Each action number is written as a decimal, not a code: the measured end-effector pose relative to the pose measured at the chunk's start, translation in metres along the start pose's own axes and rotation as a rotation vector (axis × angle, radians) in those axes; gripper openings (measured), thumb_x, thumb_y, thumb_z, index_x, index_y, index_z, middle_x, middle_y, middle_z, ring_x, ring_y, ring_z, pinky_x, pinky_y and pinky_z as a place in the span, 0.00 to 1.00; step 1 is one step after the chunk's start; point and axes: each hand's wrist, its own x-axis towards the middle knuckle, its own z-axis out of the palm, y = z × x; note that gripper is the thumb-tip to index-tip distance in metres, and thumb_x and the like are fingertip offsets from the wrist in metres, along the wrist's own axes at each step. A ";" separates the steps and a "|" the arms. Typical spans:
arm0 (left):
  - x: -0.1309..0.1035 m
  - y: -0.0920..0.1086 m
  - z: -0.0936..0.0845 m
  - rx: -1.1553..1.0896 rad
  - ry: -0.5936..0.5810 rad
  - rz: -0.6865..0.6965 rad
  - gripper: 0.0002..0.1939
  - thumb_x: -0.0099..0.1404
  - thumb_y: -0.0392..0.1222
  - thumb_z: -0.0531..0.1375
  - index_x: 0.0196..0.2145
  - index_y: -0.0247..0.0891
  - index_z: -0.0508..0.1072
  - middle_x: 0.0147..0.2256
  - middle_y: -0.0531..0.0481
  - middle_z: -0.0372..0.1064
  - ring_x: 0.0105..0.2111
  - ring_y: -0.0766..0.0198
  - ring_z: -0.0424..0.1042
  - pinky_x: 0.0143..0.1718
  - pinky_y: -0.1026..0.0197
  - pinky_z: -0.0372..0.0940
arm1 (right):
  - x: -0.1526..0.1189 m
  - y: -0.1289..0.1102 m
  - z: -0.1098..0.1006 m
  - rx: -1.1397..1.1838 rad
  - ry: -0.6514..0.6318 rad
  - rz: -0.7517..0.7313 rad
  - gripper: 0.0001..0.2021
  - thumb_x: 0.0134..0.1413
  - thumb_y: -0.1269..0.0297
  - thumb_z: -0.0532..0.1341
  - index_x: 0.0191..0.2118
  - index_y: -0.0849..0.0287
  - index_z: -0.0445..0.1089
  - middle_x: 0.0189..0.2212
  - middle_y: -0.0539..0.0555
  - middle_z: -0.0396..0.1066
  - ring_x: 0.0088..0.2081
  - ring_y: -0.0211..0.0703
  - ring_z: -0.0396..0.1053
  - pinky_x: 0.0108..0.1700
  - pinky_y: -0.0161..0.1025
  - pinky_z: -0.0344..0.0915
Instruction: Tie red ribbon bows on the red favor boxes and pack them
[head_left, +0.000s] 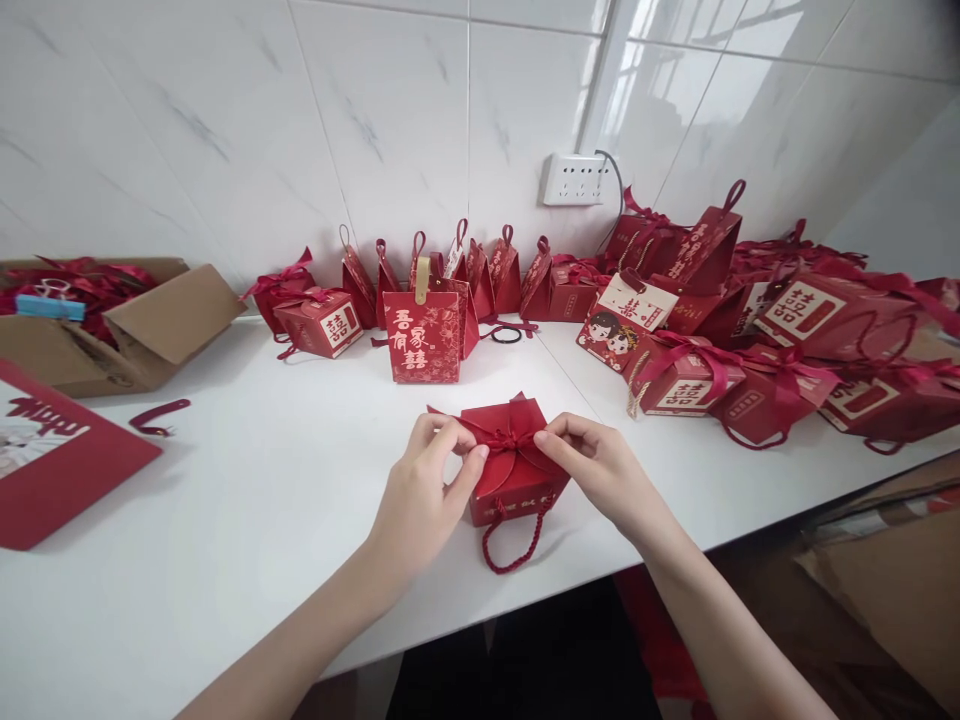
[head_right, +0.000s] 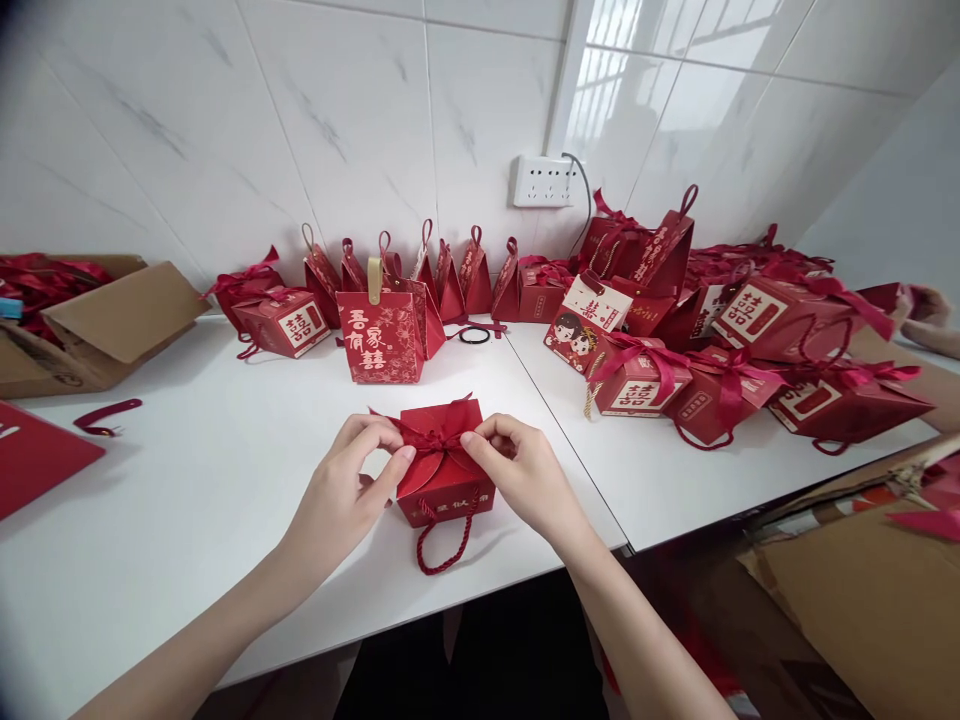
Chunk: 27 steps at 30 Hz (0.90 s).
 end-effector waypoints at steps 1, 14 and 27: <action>0.000 0.000 0.000 -0.017 -0.001 -0.007 0.07 0.66 0.43 0.51 0.32 0.40 0.64 0.38 0.51 0.60 0.35 0.66 0.67 0.28 0.66 0.65 | 0.000 0.001 0.000 0.038 -0.004 0.012 0.15 0.50 0.52 0.59 0.24 0.58 0.64 0.20 0.47 0.60 0.24 0.36 0.56 0.26 0.35 0.52; 0.009 -0.001 -0.007 -0.374 -0.216 -0.258 0.12 0.64 0.48 0.53 0.27 0.38 0.63 0.29 0.53 0.63 0.31 0.65 0.63 0.29 0.63 0.60 | 0.002 0.010 -0.004 0.412 -0.070 0.119 0.16 0.47 0.53 0.63 0.23 0.59 0.61 0.22 0.47 0.59 0.24 0.34 0.55 0.29 0.34 0.53; 0.015 -0.016 -0.014 -0.490 -0.373 -0.177 0.13 0.63 0.47 0.54 0.25 0.38 0.59 0.27 0.53 0.57 0.28 0.66 0.58 0.32 0.62 0.57 | 0.002 0.020 -0.004 0.674 -0.139 0.213 0.16 0.46 0.57 0.64 0.20 0.58 0.59 0.19 0.45 0.55 0.21 0.34 0.50 0.25 0.34 0.48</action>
